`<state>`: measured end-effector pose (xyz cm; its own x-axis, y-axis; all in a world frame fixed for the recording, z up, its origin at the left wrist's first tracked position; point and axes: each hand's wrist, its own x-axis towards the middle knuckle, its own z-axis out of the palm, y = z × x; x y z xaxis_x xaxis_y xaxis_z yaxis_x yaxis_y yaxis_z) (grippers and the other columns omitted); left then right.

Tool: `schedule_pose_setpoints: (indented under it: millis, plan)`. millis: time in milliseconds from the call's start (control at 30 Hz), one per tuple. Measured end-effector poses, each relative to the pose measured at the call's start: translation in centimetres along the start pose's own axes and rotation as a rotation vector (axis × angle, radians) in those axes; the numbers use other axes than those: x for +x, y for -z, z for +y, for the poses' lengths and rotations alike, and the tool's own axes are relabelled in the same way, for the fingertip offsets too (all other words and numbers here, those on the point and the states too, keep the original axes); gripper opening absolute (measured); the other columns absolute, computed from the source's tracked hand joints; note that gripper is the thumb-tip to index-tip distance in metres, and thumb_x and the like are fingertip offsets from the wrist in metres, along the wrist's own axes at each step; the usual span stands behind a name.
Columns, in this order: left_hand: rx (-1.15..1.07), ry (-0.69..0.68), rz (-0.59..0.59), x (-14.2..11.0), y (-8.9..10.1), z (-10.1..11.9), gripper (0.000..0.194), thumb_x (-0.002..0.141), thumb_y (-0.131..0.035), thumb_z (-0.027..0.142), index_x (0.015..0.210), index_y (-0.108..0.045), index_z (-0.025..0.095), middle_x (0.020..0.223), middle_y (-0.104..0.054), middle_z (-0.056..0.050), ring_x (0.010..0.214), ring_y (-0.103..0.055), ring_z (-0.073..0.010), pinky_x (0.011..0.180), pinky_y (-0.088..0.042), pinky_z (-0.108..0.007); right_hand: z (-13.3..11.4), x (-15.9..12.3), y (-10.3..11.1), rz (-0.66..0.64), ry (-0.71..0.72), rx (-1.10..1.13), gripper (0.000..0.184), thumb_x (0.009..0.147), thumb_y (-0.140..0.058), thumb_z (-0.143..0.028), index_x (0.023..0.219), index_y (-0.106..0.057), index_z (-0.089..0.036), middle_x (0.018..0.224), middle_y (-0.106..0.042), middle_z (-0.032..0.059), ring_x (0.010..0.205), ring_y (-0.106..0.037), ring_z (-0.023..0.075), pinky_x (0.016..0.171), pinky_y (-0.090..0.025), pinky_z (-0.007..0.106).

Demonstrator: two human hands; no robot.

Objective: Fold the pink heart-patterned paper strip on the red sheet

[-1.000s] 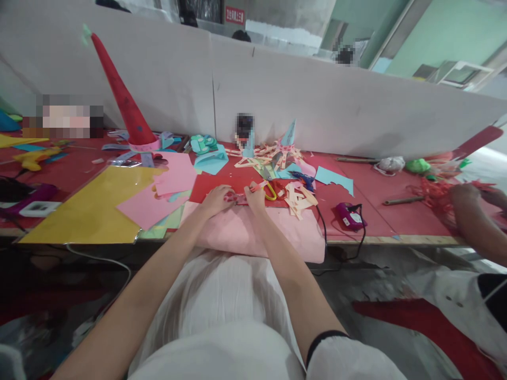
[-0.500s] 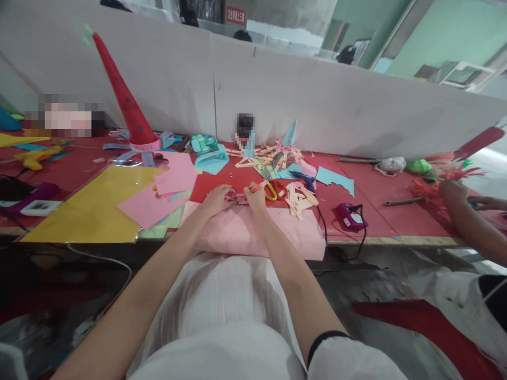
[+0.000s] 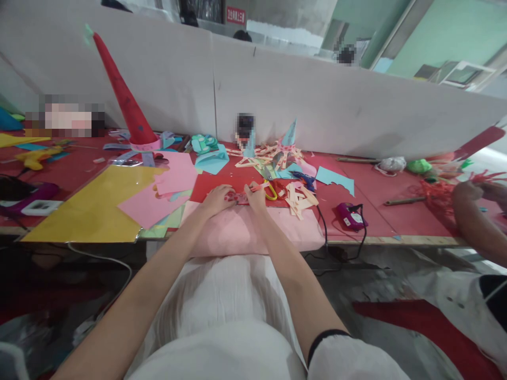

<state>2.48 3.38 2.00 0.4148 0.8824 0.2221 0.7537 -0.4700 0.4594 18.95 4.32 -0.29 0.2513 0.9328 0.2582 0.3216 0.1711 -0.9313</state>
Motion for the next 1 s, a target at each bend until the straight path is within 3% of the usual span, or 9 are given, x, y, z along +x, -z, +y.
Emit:
schedule_pose_setpoints:
  millis: [300, 1000]
  plan:
    - [-0.014, 0.002, 0.01, 0.01, -0.14, -0.12, 0.03, 0.075, -0.065, 0.028, 0.104, -0.062, 0.021, 0.122, -0.058, -0.007, 0.116, -0.053, -0.0251, 0.103, -0.038, -0.041, -0.78, -0.38, 0.0, -0.01, -0.017, 0.004, 0.025, 0.073, -0.05, -0.033, 0.058, -0.032, -0.024, 0.038, -0.041, -0.0086, 0.038, -0.044, 0.0105, 0.047, -0.035, 0.022]
    - [0.0, -0.005, -0.004, 0.01, -0.21, -0.35, 0.031, 0.076, -0.064, 0.027, 0.107, -0.061, 0.021, 0.124, -0.057, -0.007, 0.119, -0.052, -0.0242, 0.104, -0.039, -0.039, -0.74, -0.47, 0.0, -0.055, 0.004, 0.02, 0.031, 0.073, -0.053, -0.042, 0.059, -0.032, -0.024, 0.039, -0.04, -0.0085, 0.039, -0.043, 0.0102, 0.047, -0.035, 0.022]
